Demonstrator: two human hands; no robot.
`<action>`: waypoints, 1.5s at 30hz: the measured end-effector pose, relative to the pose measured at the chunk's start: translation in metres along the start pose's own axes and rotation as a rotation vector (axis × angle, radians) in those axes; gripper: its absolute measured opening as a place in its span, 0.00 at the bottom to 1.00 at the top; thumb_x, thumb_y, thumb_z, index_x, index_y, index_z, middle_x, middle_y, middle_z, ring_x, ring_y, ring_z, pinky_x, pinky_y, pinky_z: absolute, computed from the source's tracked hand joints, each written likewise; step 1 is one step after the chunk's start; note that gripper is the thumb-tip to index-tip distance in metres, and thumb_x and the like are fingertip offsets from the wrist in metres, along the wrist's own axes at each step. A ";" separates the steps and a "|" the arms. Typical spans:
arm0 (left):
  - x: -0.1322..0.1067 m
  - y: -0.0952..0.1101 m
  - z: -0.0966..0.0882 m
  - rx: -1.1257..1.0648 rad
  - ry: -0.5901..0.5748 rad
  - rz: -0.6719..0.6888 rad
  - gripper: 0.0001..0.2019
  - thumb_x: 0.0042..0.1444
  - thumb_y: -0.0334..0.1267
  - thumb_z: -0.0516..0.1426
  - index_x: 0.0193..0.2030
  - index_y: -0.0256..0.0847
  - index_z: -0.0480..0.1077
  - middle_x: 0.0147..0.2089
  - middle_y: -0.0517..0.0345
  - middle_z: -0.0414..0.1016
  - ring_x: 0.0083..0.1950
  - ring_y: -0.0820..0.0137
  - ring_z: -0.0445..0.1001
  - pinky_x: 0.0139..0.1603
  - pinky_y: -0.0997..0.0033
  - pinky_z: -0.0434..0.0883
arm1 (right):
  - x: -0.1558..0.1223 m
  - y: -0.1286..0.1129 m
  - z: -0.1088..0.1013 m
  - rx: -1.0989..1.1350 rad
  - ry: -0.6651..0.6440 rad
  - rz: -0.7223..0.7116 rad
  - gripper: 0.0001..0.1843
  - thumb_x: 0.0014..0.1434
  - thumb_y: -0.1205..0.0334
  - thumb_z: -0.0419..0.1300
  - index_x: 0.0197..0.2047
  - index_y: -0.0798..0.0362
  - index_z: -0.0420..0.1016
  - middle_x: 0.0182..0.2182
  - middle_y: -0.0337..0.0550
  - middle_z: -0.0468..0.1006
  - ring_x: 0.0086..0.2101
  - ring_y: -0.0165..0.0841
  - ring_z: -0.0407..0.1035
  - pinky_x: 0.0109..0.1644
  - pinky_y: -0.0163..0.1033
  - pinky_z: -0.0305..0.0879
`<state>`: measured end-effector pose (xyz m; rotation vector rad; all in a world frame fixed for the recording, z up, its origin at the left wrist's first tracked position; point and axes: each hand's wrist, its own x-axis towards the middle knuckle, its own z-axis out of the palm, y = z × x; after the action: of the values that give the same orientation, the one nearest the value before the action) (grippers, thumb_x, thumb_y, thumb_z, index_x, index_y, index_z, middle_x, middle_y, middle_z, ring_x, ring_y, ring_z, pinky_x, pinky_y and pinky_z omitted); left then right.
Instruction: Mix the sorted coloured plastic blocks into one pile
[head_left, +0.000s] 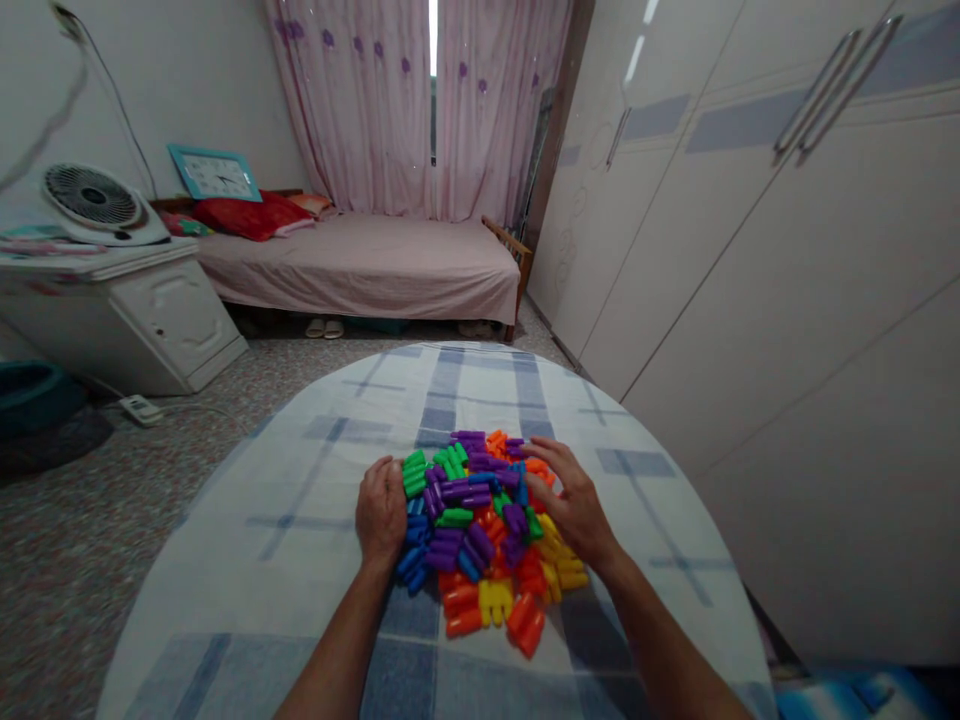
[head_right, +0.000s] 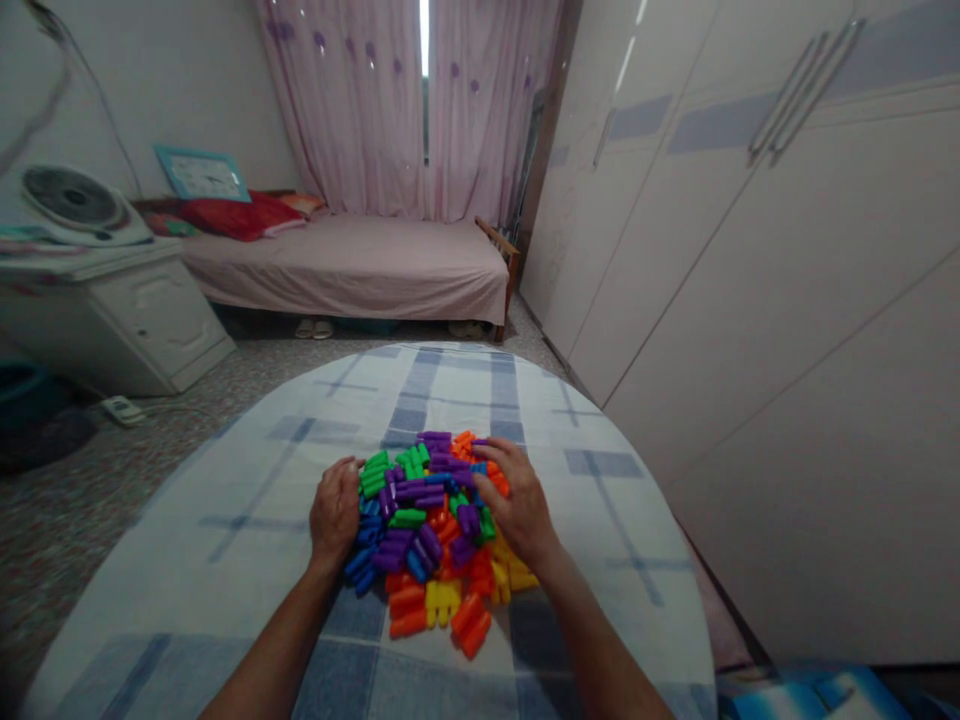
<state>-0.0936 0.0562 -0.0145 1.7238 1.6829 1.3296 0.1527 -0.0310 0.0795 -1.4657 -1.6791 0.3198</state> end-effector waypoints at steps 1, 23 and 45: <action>0.000 -0.001 0.000 -0.001 -0.004 0.002 0.24 0.63 0.49 0.39 0.46 0.39 0.71 0.52 0.48 0.69 0.57 0.62 0.65 0.62 0.57 0.60 | -0.007 0.015 0.000 -0.004 0.121 0.072 0.16 0.60 0.56 0.53 0.51 0.48 0.72 0.52 0.47 0.70 0.54 0.38 0.62 0.59 0.49 0.58; -0.021 0.010 -0.039 0.120 -0.082 0.021 0.17 0.57 0.41 0.49 0.47 0.36 0.71 0.50 0.45 0.74 0.55 0.61 0.70 0.59 0.56 0.64 | -0.050 0.098 0.021 0.027 0.394 0.362 0.22 0.55 0.55 0.46 0.45 0.56 0.74 0.42 0.51 0.75 0.41 0.39 0.69 0.48 0.45 0.64; -0.124 0.019 -0.068 0.104 -0.240 0.234 0.18 0.55 0.37 0.53 0.53 0.41 0.66 0.51 0.49 0.72 0.52 0.62 0.70 0.55 0.56 0.67 | -0.049 0.095 0.018 -0.051 0.398 0.413 0.22 0.50 0.57 0.46 0.38 0.56 0.77 0.39 0.50 0.78 0.40 0.39 0.69 0.48 0.44 0.63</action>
<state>-0.1181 -0.0847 -0.0105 2.1013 1.4752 1.0905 0.2009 -0.0426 -0.0166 -1.7779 -1.0735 0.1890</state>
